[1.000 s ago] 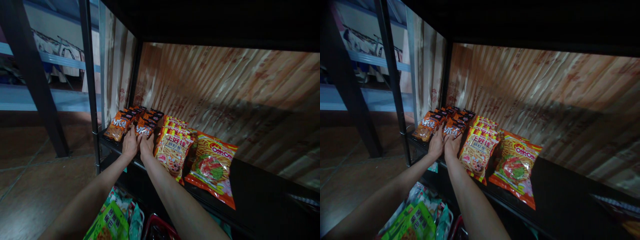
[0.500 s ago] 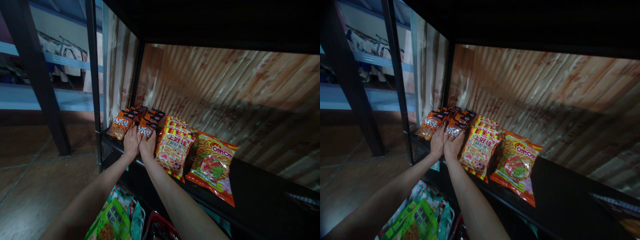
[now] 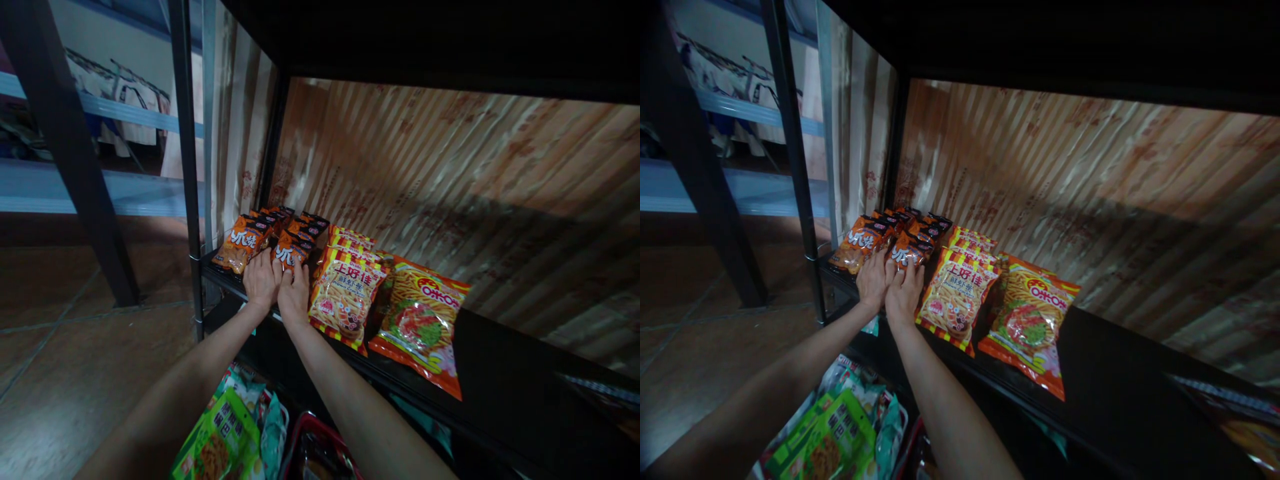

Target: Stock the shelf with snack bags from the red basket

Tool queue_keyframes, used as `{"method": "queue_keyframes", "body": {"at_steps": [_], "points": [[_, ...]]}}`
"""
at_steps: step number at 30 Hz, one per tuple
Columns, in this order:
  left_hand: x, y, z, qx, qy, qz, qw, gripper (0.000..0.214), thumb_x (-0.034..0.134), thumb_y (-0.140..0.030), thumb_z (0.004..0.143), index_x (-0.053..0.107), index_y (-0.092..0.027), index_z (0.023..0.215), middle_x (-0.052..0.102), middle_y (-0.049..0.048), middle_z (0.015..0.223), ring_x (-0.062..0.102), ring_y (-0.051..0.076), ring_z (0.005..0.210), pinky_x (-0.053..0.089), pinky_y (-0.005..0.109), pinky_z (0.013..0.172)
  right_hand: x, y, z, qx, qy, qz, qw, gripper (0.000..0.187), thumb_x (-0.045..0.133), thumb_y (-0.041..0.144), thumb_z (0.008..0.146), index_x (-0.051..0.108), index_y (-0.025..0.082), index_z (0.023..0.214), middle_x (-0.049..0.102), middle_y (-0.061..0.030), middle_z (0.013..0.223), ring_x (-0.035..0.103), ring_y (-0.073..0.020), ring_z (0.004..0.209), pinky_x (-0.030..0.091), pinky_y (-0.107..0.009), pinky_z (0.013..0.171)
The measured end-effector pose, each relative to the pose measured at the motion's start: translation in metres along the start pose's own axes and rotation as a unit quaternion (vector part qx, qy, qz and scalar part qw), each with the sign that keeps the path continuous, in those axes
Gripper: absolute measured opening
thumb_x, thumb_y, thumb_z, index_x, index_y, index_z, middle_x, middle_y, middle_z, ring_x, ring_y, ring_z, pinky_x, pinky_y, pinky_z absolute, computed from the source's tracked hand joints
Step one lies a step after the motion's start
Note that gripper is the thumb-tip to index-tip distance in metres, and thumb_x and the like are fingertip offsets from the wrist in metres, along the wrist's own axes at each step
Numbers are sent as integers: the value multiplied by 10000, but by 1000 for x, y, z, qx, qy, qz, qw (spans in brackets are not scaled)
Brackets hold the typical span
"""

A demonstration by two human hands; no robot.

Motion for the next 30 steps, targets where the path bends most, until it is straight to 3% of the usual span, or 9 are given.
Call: {"method": "queue_keyframes", "body": {"at_steps": [8, 14, 16, 19, 21, 24, 27, 30], "points": [[-10, -5, -4, 40, -40, -62, 997, 392, 339, -259, 903, 559, -133, 1202, 623, 118, 1209, 539, 249, 1135, 390, 387, 981, -6, 0, -9, -13, 28, -15, 999, 547, 290, 324, 879, 423, 87, 1354, 303, -167, 1489, 238, -237, 1397, 189, -452, 1132], [-38, -2, -10, 106, -87, -125, 983, 391, 312, -221, 900, 551, -143, 1200, 596, 103, 1253, 466, 197, 1246, 329, 358, 1064, -9, 14, -16, -68, 29, -10, 997, 569, 267, 345, 886, 393, 44, 1352, 307, -184, 1483, 253, -220, 1391, 194, -435, 1139], [-52, 8, 0, 91, -115, -128, 981, 390, 322, -230, 897, 542, -141, 1206, 563, 109, 1294, 431, 203, 1276, 309, 367, 1077, -8, 22, -20, -92, 37, -2, 995, 566, 272, 348, 890, 386, 46, 1355, 319, -181, 1478, 261, -214, 1389, 199, -426, 1141], [-70, 34, 31, 8, -141, -104, 985, 385, 360, -267, 881, 543, -149, 1200, 534, 115, 1321, 444, 227, 1258, 320, 375, 1062, -1, 36, -24, -118, 58, 12, 991, 534, 291, 332, 894, 393, 79, 1353, 348, -163, 1468, 272, -203, 1386, 215, -433, 1137], [-72, 52, 58, -48, -113, -85, 989, 401, 388, -291, 863, 543, -144, 1202, 536, 131, 1316, 453, 261, 1250, 314, 400, 1058, 7, 46, -24, -126, 74, 23, 989, 520, 304, 315, 894, 395, 85, 1352, 360, -162, 1463, 276, -201, 1385, 232, -437, 1131], [-55, 76, 96, -141, 26, -105, 984, 431, 375, -404, 871, 572, -154, 1162, 612, 162, 1206, 538, 322, 1149, 381, 452, 975, 18, 62, -20, -116, 94, 31, 988, 520, 326, 292, 890, 395, 68, 1354, 376, -171, 1453, 296, -209, 1379, 251, -427, 1125], [-33, 86, 118, -174, 127, -155, 964, 400, 378, -444, 869, 632, -156, 982, 654, 162, 1122, 553, 324, 1130, 387, 421, 962, 29, 75, -14, -99, 118, 16, 988, 503, 345, 277, 889, 416, 92, 1351, 378, -155, 1457, 300, -216, 1379, 235, -436, 1131], [-10, 96, 125, -231, 177, -250, 923, 373, 443, -475, 840, 639, -159, 813, 701, 143, 959, 606, 307, 1042, 447, 364, 883, 40, 83, -9, -100, 151, -4, 983, 490, 337, 278, 899, 425, 125, 1355, 372, -131, 1465, 273, -220, 1391, 211, -454, 1138]]}}
Point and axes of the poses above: each hand's wrist, its own z-axis towards the middle knuckle, its own x-axis out of the palm, y = z × x, the point moved 7 cm from there along z, towards the middle knuckle
